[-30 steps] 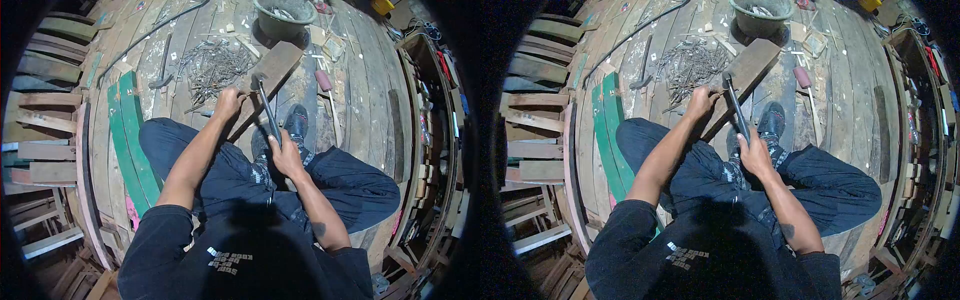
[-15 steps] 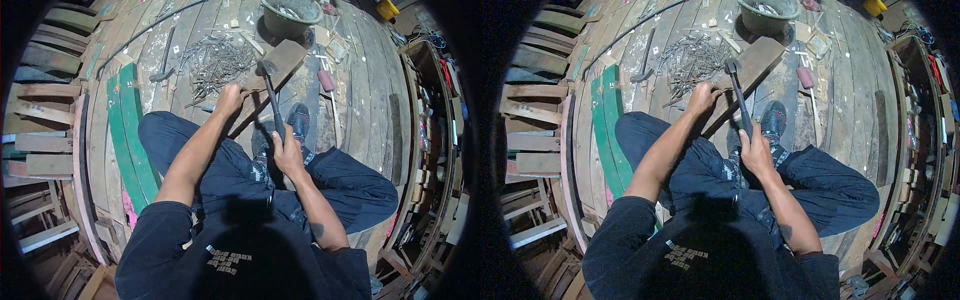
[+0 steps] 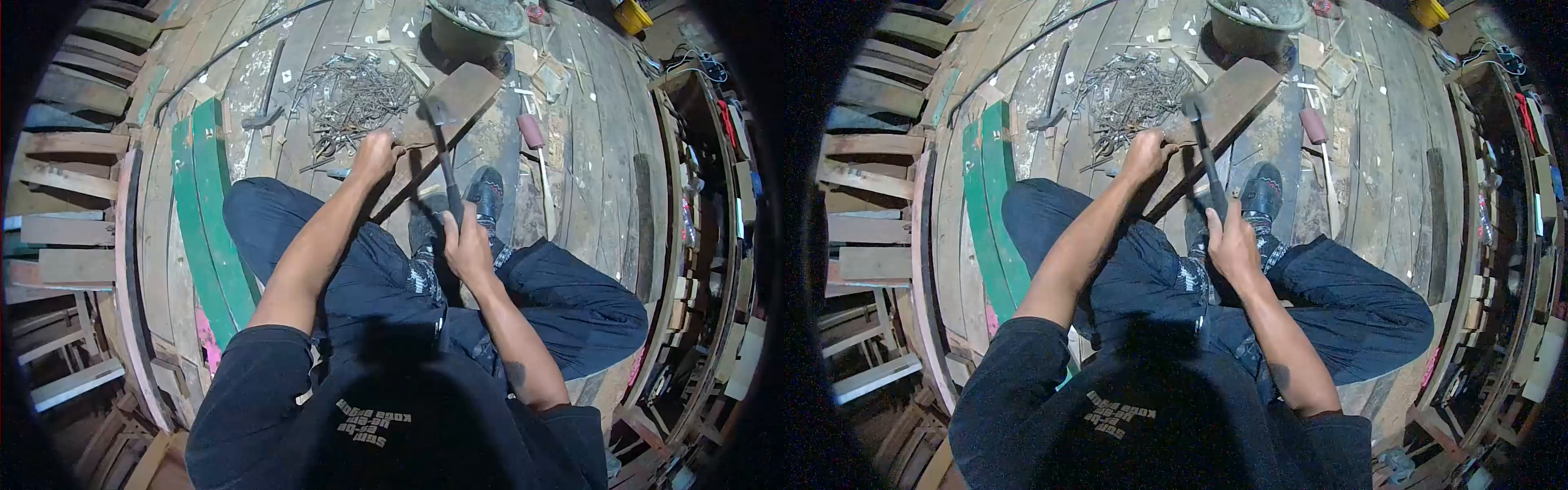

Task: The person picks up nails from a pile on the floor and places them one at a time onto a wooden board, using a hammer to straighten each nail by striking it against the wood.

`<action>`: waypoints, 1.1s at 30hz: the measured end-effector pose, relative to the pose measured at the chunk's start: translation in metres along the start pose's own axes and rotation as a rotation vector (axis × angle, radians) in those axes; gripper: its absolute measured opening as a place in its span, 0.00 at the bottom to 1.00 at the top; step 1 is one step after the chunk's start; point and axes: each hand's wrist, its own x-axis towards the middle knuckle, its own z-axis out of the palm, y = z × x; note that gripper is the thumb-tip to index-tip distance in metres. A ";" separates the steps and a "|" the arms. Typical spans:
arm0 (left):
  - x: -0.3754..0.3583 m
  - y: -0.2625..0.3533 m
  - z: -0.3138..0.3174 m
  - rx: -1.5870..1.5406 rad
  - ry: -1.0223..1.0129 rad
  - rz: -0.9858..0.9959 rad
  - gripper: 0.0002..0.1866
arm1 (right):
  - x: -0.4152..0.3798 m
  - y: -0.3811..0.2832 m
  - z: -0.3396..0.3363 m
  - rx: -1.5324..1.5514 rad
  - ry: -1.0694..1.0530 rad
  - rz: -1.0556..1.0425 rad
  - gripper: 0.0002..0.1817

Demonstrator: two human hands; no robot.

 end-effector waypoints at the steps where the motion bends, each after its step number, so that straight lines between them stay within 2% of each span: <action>1: 0.001 -0.001 0.001 0.000 0.002 0.007 0.10 | 0.001 0.003 0.003 -0.058 -0.022 0.004 0.20; 2: 0.001 -0.003 0.002 -0.026 0.011 0.008 0.08 | 0.004 0.010 0.007 -0.112 -0.101 0.059 0.21; 5: -0.001 0.005 -0.006 -0.034 0.016 0.033 0.08 | 0.003 0.014 0.007 -0.147 -0.158 0.067 0.21; 8: -0.016 -0.007 0.012 -0.050 0.018 -0.032 0.09 | -0.004 0.009 0.006 -0.110 -0.094 0.019 0.19; 10: -0.003 -0.004 0.005 -0.016 0.076 0.003 0.11 | 0.007 -0.005 -0.003 -0.045 0.014 -0.031 0.16; 11: -0.003 -0.002 0.004 -0.047 0.039 -0.027 0.15 | 0.008 -0.006 -0.004 -0.042 0.015 -0.029 0.16; 14: -0.001 0.004 -0.006 -0.055 0.036 -0.033 0.17 | 0.011 0.001 -0.006 0.064 0.089 -0.039 0.16; 17: 0.003 0.018 -0.022 -0.095 -0.140 -0.203 0.15 | 0.009 0.003 -0.007 0.136 0.101 -0.059 0.15; 18: 0.004 0.015 -0.019 -0.075 -0.130 -0.160 0.15 | 0.009 0.002 -0.008 0.111 0.104 -0.067 0.16; 23: 0.003 0.016 -0.020 -0.046 -0.097 -0.117 0.16 | 0.011 0.001 -0.005 0.087 0.029 -0.017 0.16; 25: 0.005 0.018 -0.024 -0.083 -0.160 -0.171 0.14 | 0.011 0.004 0.001 0.047 0.032 -0.029 0.17; 29: 0.010 0.011 -0.018 -0.111 -0.220 -0.202 0.15 | 0.014 0.011 0.004 -0.055 -0.135 0.127 0.20; 33: 0.007 0.011 -0.015 -0.017 -0.130 -0.141 0.18 | 0.012 0.013 0.003 -0.074 -0.119 0.091 0.20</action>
